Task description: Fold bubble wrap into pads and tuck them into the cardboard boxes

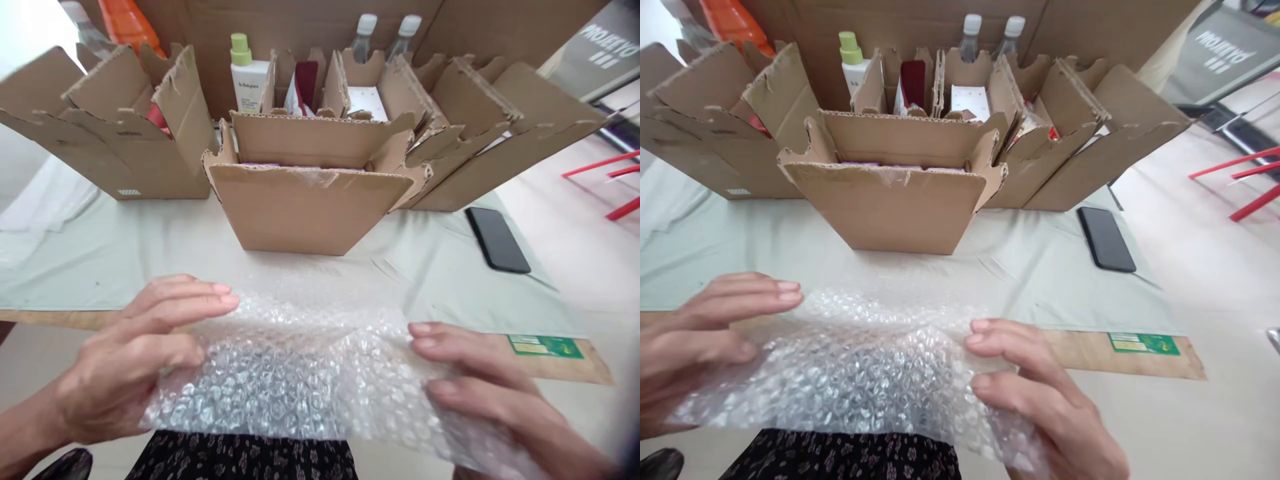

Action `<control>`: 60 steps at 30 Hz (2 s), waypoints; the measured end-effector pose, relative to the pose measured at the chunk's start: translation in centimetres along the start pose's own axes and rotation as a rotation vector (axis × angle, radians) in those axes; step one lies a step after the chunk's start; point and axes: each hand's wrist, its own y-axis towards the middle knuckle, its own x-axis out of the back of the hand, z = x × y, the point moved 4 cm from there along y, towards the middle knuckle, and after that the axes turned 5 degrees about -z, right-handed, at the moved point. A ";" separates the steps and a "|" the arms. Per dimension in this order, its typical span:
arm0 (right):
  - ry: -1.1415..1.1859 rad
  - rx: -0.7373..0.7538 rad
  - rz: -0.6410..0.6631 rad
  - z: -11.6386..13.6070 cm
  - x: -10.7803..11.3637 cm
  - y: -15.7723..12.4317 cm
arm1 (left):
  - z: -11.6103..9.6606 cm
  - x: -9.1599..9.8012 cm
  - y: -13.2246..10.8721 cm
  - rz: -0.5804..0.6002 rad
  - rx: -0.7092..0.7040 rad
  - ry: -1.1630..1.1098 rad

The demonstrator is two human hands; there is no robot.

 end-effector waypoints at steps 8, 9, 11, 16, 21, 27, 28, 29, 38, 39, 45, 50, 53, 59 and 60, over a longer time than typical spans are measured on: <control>-0.257 -0.025 0.342 -4.4 -2.9 -5.4 | 1.9 -6.8 -4.3 0.253 -0.076 -0.016; -0.288 -0.032 0.373 -4.7 -2.9 -5.7 | 2.2 -7.0 -4.6 0.323 -0.054 -0.031; -0.308 -0.062 0.442 -4.7 -2.5 -6.2 | 2.6 -6.5 -5.1 0.428 0.003 -0.080; -0.217 -0.131 0.548 -4.7 -0.8 -6.1 | 3.4 -5.1 -4.7 0.428 0.116 -0.142; -0.209 -0.101 0.530 -5.4 -1.4 -5.9 | 4.0 -6.8 -2.8 0.330 0.214 -0.078; -0.179 -0.092 0.527 -5.9 -1.8 -5.9 | 6.6 -8.5 -0.4 0.210 0.443 0.218; -0.181 -0.086 0.524 -5.9 -1.8 -5.9 | 6.8 -8.9 -0.1 0.218 0.423 0.253; -0.181 -0.080 0.520 -5.9 -1.8 -5.9 | 6.7 -9.4 0.1 0.228 0.388 0.267; -0.163 -0.067 0.340 -3.6 0.2 -4.6 | 3.8 -6.8 2.7 -0.162 0.181 0.232; -0.178 -0.055 0.335 -3.6 0.1 -4.4 | 4.2 -6.7 3.0 -0.193 0.180 0.279; -0.317 -0.034 0.435 -6.6 -2.4 -5.2 | 6.9 -8.7 3.1 -0.117 0.223 0.447; -0.295 -0.043 0.432 -7.2 -2.5 -5.8 | 5.2 -9.1 0.5 0.085 -0.013 0.136; -0.236 -0.064 0.401 -6.8 -2.2 -5.0 | 4.6 -8.2 -0.8 0.132 0.005 0.021; -0.073 -0.186 0.311 -5.5 -2.1 -3.9 | 3.6 -5.2 -3.4 0.221 0.102 -0.219; -0.070 -0.235 0.267 -5.6 -2.1 -3.8 | 3.6 -5.2 -3.8 0.262 0.155 -0.260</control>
